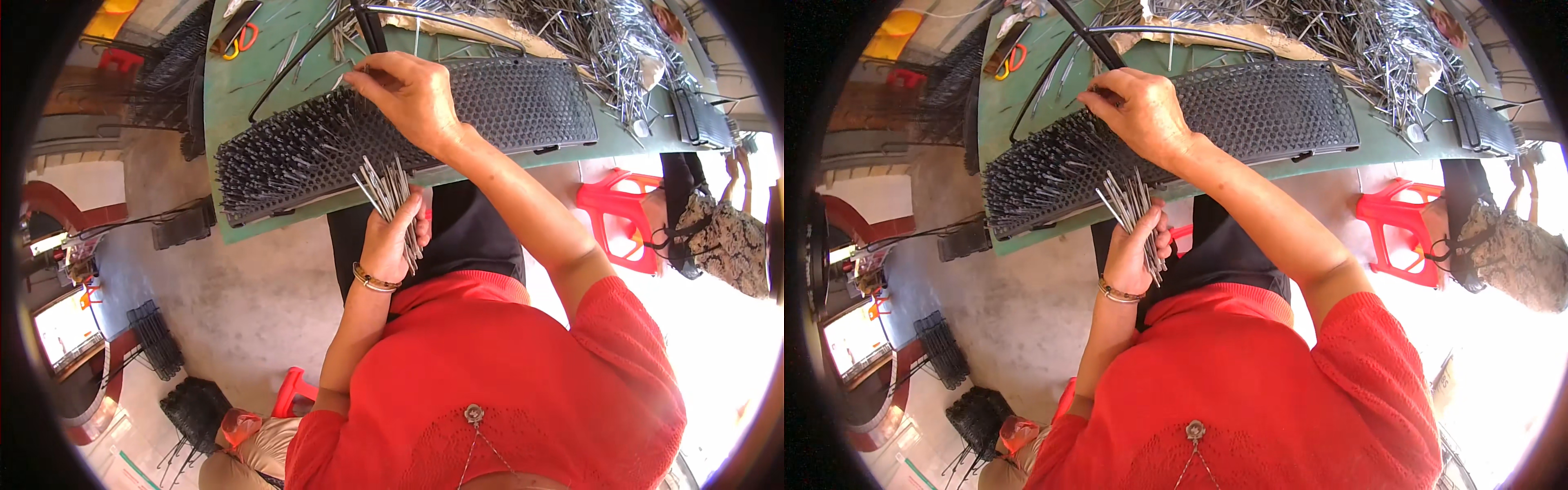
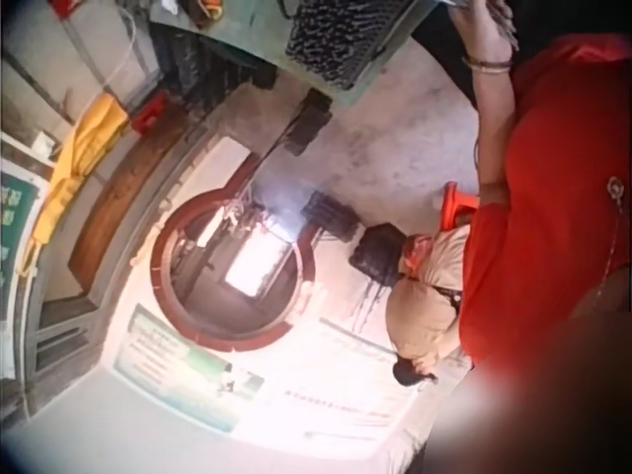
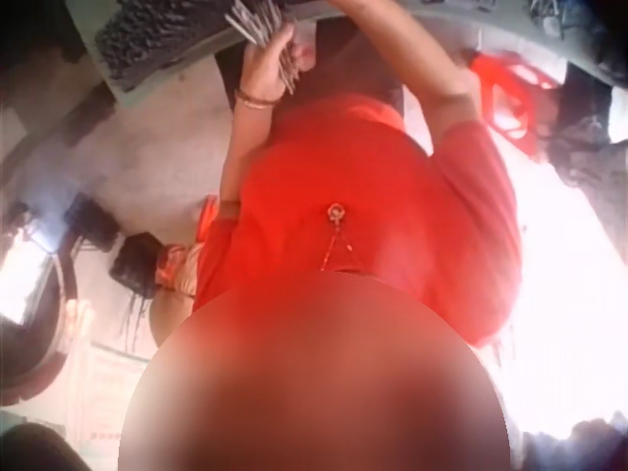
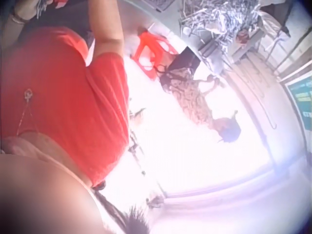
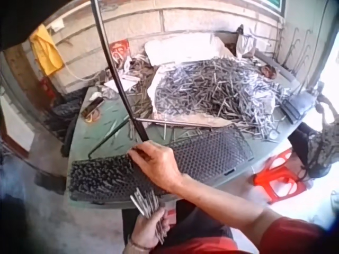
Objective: Inserting small metal pins into the holes of a perforated grid template.
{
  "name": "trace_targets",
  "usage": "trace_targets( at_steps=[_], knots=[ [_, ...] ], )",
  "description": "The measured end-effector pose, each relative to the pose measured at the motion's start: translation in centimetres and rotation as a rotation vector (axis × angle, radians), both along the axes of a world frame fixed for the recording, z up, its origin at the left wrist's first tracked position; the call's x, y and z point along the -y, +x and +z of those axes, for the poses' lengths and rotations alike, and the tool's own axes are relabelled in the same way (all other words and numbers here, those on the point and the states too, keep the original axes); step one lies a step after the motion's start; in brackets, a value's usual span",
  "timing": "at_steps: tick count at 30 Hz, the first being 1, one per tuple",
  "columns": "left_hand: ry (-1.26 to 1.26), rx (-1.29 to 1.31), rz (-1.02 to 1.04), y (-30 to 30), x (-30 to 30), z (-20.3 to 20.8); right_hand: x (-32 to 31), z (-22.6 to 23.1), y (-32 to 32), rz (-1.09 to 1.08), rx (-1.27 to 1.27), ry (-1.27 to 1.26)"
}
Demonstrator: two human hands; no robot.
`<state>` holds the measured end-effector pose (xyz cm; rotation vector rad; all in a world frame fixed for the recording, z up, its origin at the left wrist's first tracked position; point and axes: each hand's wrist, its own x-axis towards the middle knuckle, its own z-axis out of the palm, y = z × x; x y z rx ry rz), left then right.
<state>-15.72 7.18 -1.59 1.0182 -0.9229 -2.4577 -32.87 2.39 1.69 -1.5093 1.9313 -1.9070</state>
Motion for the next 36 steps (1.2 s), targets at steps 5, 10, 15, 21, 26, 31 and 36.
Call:
trace_targets(
  at_steps=[5, 10, 15, 21, 26, 31, 36],
  knots=[
    [-0.005, 0.022, -0.004, -0.1, 0.0, 0.4, 0.0, -0.9, 0.5, 0.021, -0.114, 0.027],
    [0.051, -0.018, 0.024, 0.4, 0.4, 0.3, 0.1, -0.7, 0.7, 0.050, -0.250, 0.056],
    [0.036, -0.015, 0.000, 0.8, 0.6, 0.3, 0.7, -0.8, 0.0, 0.089, -0.503, 0.036],
    [-0.016, -0.086, -0.009, 1.1, 0.6, 0.3, 0.1, -0.6, 0.3, 0.128, -0.475, 0.049],
    [-0.016, -0.086, -0.005, 1.0, 0.8, 0.1, 0.1, -0.8, 0.4, 0.040, -0.529, 0.013],
    [-0.020, -0.105, 0.019, 1.1, 1.1, 0.7, -3.9, 1.3, 0.5, 0.164, -0.128, 0.291],
    [-0.043, -0.137, 0.016, 0.3, 1.1, 1.0, -6.0, -0.1, 0.1, 0.498, 0.495, 0.625]
  ],
)
